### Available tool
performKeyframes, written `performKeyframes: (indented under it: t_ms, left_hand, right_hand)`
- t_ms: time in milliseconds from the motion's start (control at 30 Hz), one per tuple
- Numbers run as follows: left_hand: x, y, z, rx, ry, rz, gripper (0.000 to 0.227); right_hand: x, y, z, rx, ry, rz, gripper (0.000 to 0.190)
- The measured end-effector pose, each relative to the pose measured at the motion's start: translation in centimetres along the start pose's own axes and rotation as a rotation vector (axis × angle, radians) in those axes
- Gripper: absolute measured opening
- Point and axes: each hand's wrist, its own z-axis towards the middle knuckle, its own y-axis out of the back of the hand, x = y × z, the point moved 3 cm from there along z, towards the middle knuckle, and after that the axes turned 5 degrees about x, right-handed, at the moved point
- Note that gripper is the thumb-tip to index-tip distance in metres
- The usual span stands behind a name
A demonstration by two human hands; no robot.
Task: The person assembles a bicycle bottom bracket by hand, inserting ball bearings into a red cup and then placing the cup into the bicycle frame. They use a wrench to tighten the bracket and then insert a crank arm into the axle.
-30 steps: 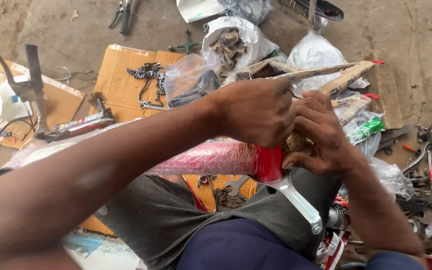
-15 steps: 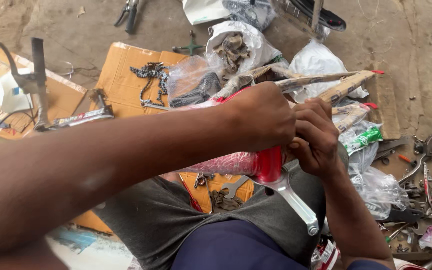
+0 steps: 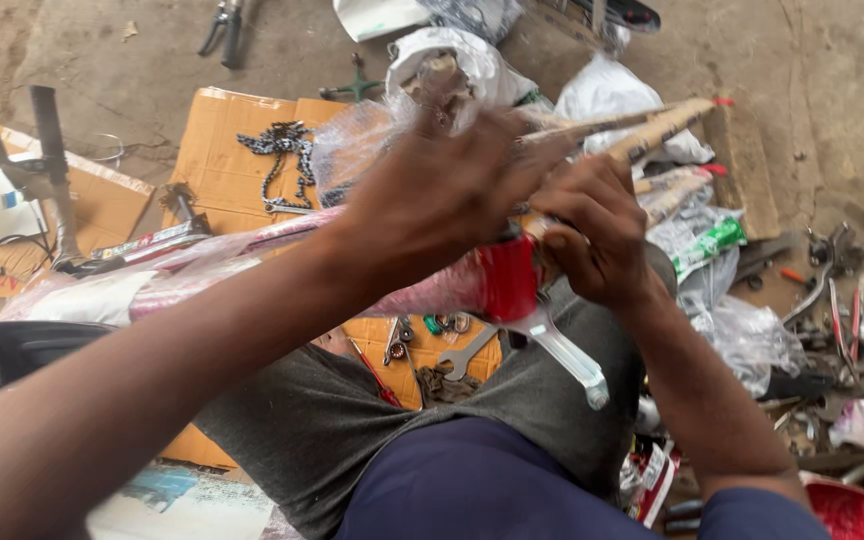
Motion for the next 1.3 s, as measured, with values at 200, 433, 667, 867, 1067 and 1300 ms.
performKeyframes:
  t_ms: [200, 433, 667, 867, 1067, 1300]
  left_hand:
    - [-0.5, 1.7, -3.6, 0.071, 0.642, -0.791, 0.045]
    - [-2.0, 0.6, -3.4, -0.368, 0.424, -0.376, 0.031]
    - [5.4, -2.8, -5.9, -0.422, 0.493, -0.379, 0.033]
    - [11.4, -8.7, -14.0, -0.451, 0.530, -0.262, 0.038]
    - [9.8, -16.9, -25.1, -0.099, 1.121, -0.601, 0.033]
    - [7.7, -20.1, -20.6, 0.220, 1.401, -0.699, 0.033]
  right_hand:
    - [-0.8, -0.9, 1.3, -0.021, -0.002, -0.063, 0.044]
    - [-1.5, -1.6, 2.0, -0.217, 0.008, -0.289, 0.034]
    - [-2.4, -7.5, 1.3, -0.117, -0.126, -0.431, 0.051]
    - [-2.0, -7.5, 0.2, 0.012, -0.232, -0.460, 0.031]
    - [-1.7, -5.6, -1.8, 0.085, -0.392, -0.404, 0.026]
    - [-0.3, -2.5, -4.4, 0.055, -0.458, -0.437, 0.022]
